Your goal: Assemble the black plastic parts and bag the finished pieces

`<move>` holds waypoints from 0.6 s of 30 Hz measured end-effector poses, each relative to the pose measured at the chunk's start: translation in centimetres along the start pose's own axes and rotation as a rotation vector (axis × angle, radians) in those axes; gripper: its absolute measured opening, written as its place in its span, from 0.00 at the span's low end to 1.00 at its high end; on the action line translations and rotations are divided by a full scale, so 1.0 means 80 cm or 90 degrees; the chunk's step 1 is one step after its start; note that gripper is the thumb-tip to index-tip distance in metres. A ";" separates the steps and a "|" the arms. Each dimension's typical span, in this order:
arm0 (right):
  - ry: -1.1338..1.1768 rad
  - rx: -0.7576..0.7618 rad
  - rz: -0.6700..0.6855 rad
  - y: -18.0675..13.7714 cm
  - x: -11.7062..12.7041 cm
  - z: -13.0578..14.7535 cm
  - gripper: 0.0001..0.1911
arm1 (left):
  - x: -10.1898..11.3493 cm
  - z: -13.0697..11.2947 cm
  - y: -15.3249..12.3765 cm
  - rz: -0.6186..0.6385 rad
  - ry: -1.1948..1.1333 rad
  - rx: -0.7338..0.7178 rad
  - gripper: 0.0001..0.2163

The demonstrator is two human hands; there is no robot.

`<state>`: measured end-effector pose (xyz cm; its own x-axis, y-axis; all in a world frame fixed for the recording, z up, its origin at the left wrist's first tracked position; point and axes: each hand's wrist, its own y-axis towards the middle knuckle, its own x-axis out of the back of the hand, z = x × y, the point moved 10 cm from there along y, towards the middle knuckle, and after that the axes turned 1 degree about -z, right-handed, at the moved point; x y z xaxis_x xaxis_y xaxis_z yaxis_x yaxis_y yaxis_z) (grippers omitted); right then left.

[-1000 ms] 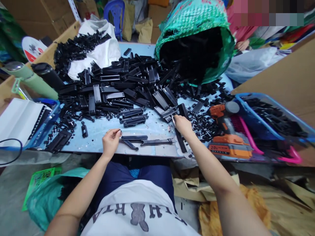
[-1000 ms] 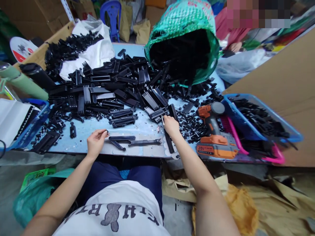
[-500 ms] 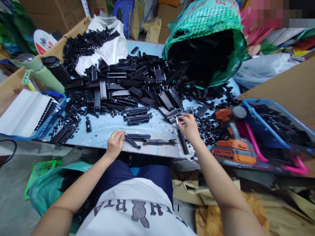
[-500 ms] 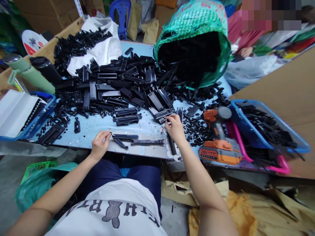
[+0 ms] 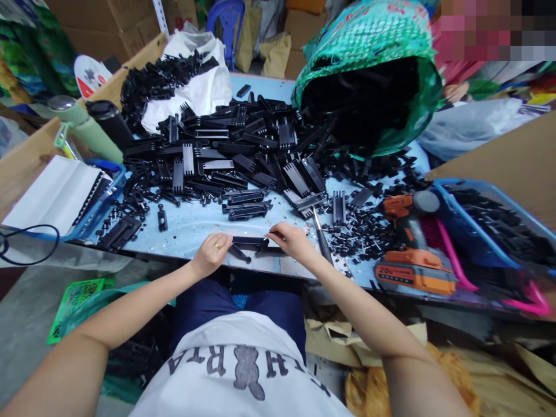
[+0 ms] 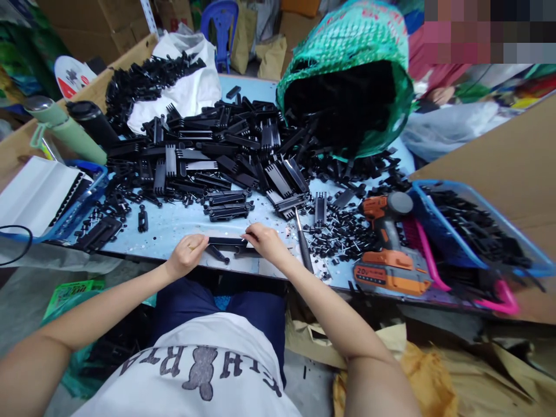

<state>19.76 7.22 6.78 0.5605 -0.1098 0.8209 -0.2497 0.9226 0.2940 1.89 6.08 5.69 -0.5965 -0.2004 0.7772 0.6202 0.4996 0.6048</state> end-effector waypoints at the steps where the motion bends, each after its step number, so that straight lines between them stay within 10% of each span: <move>1: -0.017 0.008 0.013 0.000 -0.004 0.001 0.15 | 0.000 0.002 -0.001 -0.004 -0.009 -0.003 0.11; 18: -0.111 0.108 0.047 -0.045 -0.032 0.007 0.20 | 0.031 -0.002 0.006 -0.071 0.079 0.200 0.09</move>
<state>18.78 3.97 3.92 0.3951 -0.1209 0.9107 -0.4219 0.8567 0.2967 0.76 5.70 7.95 -0.5732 -0.3601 0.7361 0.3563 0.6994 0.6196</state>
